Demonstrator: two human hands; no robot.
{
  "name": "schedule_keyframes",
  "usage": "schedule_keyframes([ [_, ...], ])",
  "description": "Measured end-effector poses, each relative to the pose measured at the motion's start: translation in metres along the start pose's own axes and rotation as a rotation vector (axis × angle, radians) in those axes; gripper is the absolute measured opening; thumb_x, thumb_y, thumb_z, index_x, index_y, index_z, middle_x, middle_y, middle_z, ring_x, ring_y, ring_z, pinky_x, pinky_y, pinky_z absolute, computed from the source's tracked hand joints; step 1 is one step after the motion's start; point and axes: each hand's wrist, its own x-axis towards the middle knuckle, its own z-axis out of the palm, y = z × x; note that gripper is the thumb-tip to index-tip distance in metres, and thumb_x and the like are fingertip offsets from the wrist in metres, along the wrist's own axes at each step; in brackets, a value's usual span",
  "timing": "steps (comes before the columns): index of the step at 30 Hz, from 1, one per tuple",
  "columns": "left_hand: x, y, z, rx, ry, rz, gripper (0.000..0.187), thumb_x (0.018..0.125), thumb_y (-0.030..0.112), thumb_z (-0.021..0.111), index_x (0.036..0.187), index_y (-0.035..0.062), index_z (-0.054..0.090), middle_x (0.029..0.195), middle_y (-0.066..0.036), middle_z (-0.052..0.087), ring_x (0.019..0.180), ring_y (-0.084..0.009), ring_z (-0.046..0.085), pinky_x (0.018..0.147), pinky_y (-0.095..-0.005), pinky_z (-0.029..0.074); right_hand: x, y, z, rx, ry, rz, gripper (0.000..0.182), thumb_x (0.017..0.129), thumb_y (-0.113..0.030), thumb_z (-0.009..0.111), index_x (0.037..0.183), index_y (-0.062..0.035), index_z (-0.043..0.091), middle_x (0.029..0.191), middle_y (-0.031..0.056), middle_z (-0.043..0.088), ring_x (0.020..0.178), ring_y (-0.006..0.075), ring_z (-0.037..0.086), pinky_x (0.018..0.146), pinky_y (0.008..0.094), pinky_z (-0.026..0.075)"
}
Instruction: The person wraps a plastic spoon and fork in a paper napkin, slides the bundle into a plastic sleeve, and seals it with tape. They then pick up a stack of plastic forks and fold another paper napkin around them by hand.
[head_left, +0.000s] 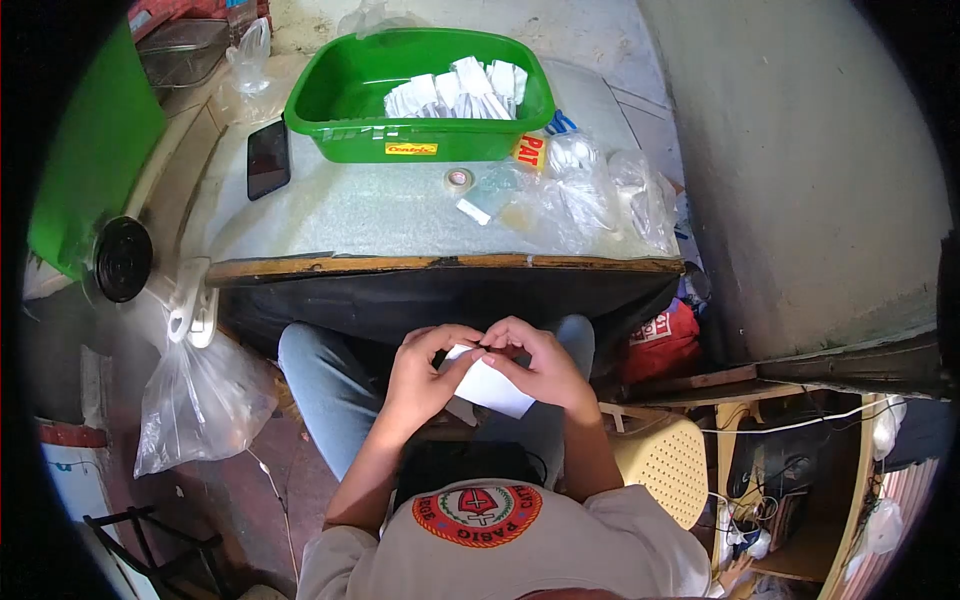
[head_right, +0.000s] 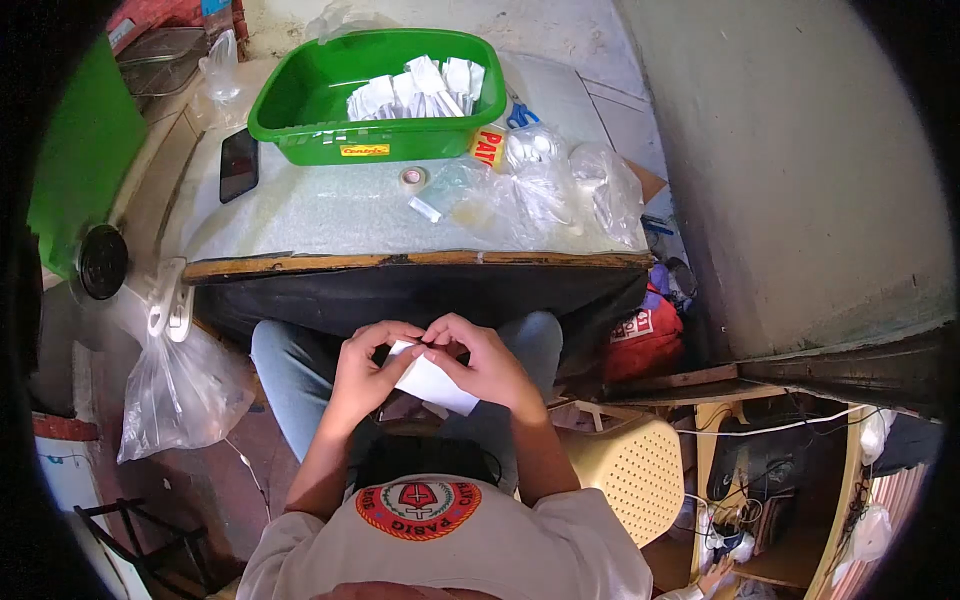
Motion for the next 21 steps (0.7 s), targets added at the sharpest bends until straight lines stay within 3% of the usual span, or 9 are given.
schedule_keyframes([
  [5,0.003,0.002,-0.004,0.055,0.009,-0.001,0.021,0.078,0.008,0.075,0.098,0.0029,0.07,0.087,-0.009,0.072,0.087,-0.021,0.068,0.088,-0.0337,0.045,0.002,0.0,-0.002,-0.049,0.004,0.04,0.013,0.088,-0.005,0.067,0.098,-0.0004,0.062,0.083,0.0066,0.066,0.076,0.0108,0.062,0.068,0.0262,0.05],
  [10,0.002,0.001,-0.004,0.005,-0.009,-0.048,0.019,0.078,0.011,0.075,0.095,0.0045,0.072,0.085,-0.01,0.072,0.079,-0.0225,0.067,0.085,-0.0347,0.046,0.004,-0.005,-0.005,-0.054,0.008,0.066,0.007,0.087,-0.003,0.068,0.092,0.0002,0.065,0.079,0.0055,0.064,0.075,0.0101,0.06,0.067,0.0249,0.048],
  [21,0.001,-0.001,-0.01,-0.058,-0.062,-0.097,0.011,0.078,0.006,0.073,0.089,0.0022,0.072,0.084,-0.01,0.071,0.077,-0.0212,0.067,0.077,-0.032,0.05,0.004,-0.01,-0.009,-0.135,-0.025,0.013,0.008,0.086,-0.005,0.069,0.093,-0.0013,0.068,0.079,0.006,0.065,0.071,0.0127,0.061,0.065,0.0256,0.047],
])
